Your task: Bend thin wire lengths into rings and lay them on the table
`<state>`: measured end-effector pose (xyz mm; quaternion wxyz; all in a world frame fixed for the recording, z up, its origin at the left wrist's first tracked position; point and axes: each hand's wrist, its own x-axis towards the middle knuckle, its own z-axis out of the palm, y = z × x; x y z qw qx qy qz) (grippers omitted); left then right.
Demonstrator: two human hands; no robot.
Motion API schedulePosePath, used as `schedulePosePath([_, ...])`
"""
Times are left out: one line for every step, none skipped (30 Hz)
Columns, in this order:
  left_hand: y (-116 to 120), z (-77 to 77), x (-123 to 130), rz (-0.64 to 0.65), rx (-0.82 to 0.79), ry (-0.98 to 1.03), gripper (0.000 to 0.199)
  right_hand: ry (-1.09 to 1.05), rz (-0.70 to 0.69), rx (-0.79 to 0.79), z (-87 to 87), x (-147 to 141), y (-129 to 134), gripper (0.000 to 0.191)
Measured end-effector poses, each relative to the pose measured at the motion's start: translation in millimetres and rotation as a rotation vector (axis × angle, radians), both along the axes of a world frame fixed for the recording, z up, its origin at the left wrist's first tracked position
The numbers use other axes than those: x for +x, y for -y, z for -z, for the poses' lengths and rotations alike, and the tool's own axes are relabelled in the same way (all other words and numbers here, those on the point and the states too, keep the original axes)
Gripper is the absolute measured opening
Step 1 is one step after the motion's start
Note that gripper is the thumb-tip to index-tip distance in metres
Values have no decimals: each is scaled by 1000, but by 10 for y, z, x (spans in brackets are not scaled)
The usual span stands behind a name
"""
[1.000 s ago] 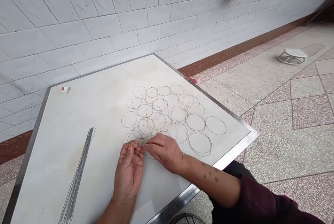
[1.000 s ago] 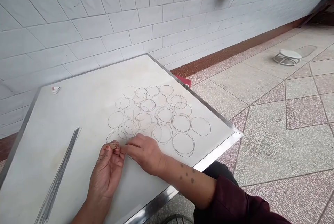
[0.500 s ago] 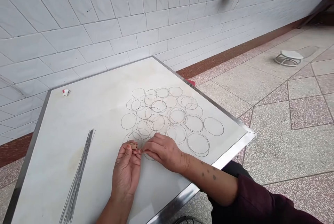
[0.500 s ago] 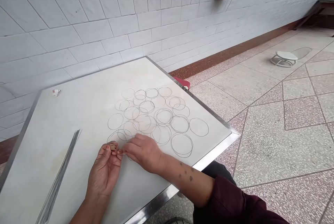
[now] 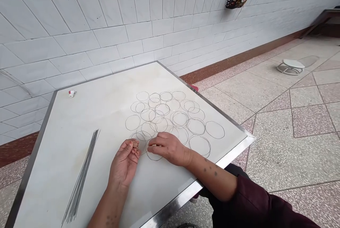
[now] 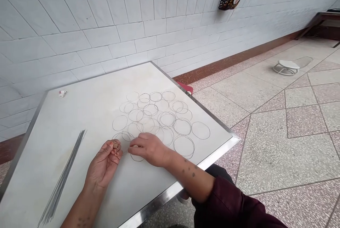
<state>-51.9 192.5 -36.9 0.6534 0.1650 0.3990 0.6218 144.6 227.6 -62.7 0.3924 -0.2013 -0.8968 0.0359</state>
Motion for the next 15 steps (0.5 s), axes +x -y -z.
schedulePosePath([-3,5,-6,8,2,0,20,-23,-4,-46,-7,13,-7,22])
schedulePosePath([-5,11,-6,10,5,1,20,-55,1,-98,-24,21,-16,16])
schedulePosePath([-4,15,-2,10,10,4,20,-94,16,-160,-53,22,-26,14])
schedulePosePath([-2,18,6,11,16,5,20,-133,37,-227,-90,13,-38,30])
schedulePosePath([2,19,14,12,23,6,21,-161,57,-289,-134,-5,-53,52])
schedulePosePath([8,18,22,13,31,6,21,-180,69,-348,-180,-34,-70,74])
schedulePosePath([14,14,28,12,39,4,21,-182,61,-402,-221,-70,-87,88])
schedulePosePath([20,10,32,10,47,1,20,-168,41,-444,-255,-111,-103,95])
schedulePosePath([25,4,33,6,54,-3,20,-158,24,-465,-276,-154,-117,99])
schedulePosePath([30,-2,31,1,62,-8,19,-147,8,-479,-283,-194,-128,102])
schedulePosePath([34,-7,28,-5,67,-12,19,-142,-3,-495,-278,-229,-136,106])
schedulePosePath([37,-11,25,-9,71,-15,18,-143,-9,-516,-260,-255,-141,109])
schedulePosePath([40,-13,22,-12,72,-16,18,-145,-14,-544,-235,-273,-145,111])
schedulePosePath([42,-13,20,-12,71,-15,18,-145,-20,-572,-205,-282,-147,113])
schedulePosePath([44,-11,21,-10,68,-14,18,-144,-26,-595,-175,-284,-149,113])
